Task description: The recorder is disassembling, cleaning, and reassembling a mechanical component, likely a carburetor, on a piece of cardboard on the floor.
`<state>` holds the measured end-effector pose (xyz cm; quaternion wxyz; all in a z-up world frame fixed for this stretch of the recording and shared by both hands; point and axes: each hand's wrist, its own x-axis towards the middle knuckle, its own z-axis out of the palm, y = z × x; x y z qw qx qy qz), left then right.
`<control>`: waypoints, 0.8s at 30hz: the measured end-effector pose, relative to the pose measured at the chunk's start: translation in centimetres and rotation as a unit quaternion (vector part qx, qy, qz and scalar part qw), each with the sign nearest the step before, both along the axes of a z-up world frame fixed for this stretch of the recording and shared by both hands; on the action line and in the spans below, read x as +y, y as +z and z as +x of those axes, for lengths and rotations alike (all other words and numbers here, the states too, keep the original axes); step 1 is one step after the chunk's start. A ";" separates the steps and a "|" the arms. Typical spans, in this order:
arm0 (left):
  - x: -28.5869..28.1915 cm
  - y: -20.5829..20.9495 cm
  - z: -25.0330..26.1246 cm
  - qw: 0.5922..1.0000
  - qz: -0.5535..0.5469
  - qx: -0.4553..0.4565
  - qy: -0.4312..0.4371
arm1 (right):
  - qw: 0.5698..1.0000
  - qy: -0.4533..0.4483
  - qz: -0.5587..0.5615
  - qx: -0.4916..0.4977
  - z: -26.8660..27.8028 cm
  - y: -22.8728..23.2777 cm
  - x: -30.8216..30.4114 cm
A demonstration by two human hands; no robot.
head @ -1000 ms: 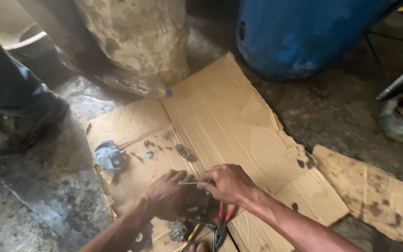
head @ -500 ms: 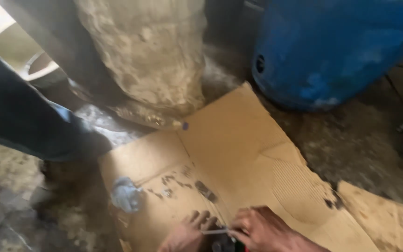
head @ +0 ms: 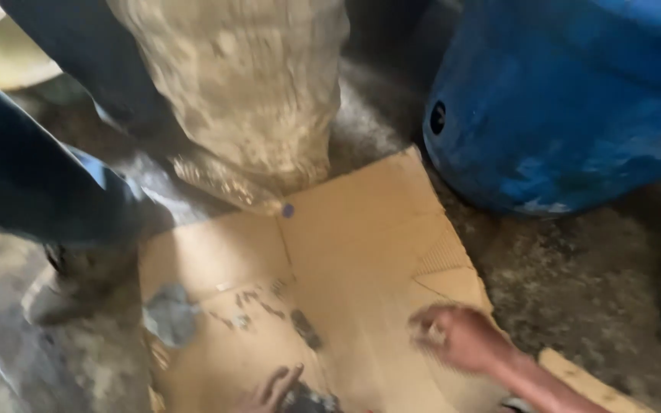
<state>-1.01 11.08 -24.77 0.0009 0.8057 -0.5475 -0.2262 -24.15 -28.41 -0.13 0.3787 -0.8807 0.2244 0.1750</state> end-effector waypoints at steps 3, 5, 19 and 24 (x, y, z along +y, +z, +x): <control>-3.2 6.7 -0.5 0.994 0.090 0.063 -0.001 | 0.985 -0.168 -0.035 0.011 -1.8 -1.4 -4.3; -2.3 5.1 -2.4 0.999 0.027 0.037 0.016 | 0.969 -0.243 -0.038 -0.011 -3.3 -2.2 -6.5; -15.8 27.5 -5.9 0.973 -0.099 0.149 0.147 | 0.982 -0.183 0.035 -0.024 -3.7 -6.2 -6.0; -21.7 26.1 -7.2 0.957 -0.134 0.143 0.212 | 0.991 -0.126 -0.037 0.004 -1.7 -4.6 -8.5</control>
